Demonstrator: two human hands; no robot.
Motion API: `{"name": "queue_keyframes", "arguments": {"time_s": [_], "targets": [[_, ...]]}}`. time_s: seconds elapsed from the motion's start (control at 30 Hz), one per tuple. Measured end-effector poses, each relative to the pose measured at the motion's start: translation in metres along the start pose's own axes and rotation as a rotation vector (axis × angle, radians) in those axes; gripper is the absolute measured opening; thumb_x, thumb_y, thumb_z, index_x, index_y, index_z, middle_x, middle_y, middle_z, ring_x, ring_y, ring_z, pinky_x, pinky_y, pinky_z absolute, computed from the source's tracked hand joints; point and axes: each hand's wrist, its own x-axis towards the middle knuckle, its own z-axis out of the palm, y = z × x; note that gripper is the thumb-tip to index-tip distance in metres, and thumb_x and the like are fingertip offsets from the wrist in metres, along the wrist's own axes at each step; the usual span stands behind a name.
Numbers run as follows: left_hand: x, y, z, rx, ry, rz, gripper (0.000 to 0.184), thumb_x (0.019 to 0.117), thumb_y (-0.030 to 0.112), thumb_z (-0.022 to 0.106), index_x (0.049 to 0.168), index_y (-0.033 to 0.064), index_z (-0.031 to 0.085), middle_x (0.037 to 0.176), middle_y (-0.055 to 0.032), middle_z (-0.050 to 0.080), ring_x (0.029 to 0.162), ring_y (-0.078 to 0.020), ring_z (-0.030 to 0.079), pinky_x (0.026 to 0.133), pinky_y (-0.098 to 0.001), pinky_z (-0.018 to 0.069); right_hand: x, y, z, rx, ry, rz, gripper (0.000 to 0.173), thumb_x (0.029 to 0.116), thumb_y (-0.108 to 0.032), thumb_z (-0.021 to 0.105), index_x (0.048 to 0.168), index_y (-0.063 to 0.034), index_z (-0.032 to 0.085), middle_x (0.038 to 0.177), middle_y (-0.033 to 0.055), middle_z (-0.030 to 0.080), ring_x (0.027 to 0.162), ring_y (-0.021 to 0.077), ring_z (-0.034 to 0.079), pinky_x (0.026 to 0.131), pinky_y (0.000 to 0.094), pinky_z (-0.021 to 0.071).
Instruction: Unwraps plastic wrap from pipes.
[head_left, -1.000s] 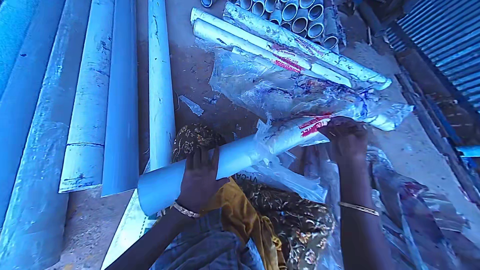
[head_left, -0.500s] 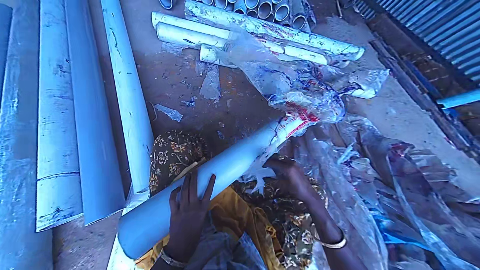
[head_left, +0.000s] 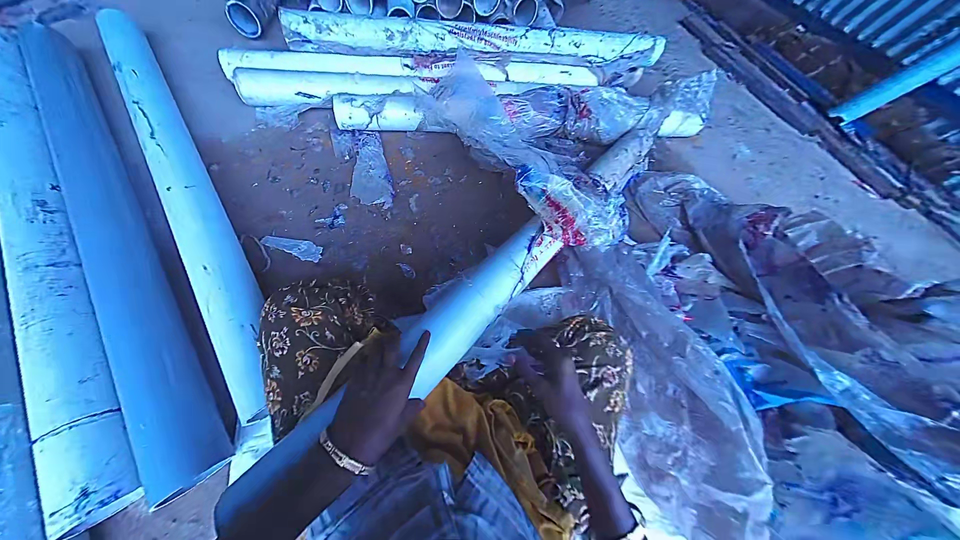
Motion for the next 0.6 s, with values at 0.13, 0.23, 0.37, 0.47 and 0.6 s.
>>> {"name": "queue_keyframes", "arguments": {"time_s": [0.13,0.23,0.37,0.47,0.6], "targets": [[0.014,0.004,-0.023,-0.021,-0.180,-0.053,0.082,0.0989,0.028,0.068,0.165,0.0104,0.022,0.165,-0.0285,0.025,0.145,-0.0477,0.039,0.114,-0.0568,0.0363,0.007,-0.024,0.046,-0.140,-0.275,0.273,0.086,0.0881,-0.051,0.075,0.146,0.0068,0.050,0.139,0.0314,0.058,0.126,0.0456,0.059,0.106,0.0599,0.0439],[0.032,0.021,-0.024,0.007,-0.217,-0.077,0.091,0.0949,0.021,0.068,0.166,0.0093,0.013,0.167,-0.0282,0.017,0.151,-0.0449,0.030,0.117,-0.0544,0.0323,0.024,-0.024,0.056,-0.075,-0.433,0.313,0.064,0.0912,-0.041,0.077,0.131,0.0061,0.058,0.119,0.0271,0.066,0.113,0.0394,0.063,0.099,0.0554,0.0475],[0.041,0.043,0.017,0.115,0.044,-0.085,0.124,0.0673,0.021,0.093,0.165,0.0055,0.018,0.165,-0.0366,0.010,0.154,-0.0526,0.017,0.113,-0.0712,0.0244,0.040,-0.007,0.054,0.101,-0.489,0.262,0.042,0.0934,-0.021,0.075,0.121,0.0076,0.063,0.112,0.0235,0.067,0.101,0.0299,0.065,0.092,0.0467,0.0500],[0.050,0.040,0.044,0.219,0.325,-0.056,0.117,0.0604,0.024,0.097,0.160,0.0122,0.037,0.157,-0.0382,0.034,0.142,-0.0576,0.038,0.103,-0.0734,0.0371,0.041,0.005,0.060,0.280,-0.516,0.181,0.023,0.0966,-0.012,0.069,0.107,0.0085,0.067,0.090,0.0096,0.065,0.077,0.0082,0.056,0.076,0.0277,0.0470],[0.066,0.021,0.003,0.074,0.051,-0.170,0.112,0.0770,0.044,0.088,0.165,0.0235,0.023,0.157,-0.0301,0.037,0.141,-0.0507,0.042,0.107,-0.0647,0.0398,0.038,-0.010,0.069,0.785,-0.413,0.166,0.018,0.0967,0.005,0.054,0.084,-0.0035,0.064,0.070,-0.0104,0.062,0.065,-0.0069,0.058,0.067,0.0147,0.0507]]}}
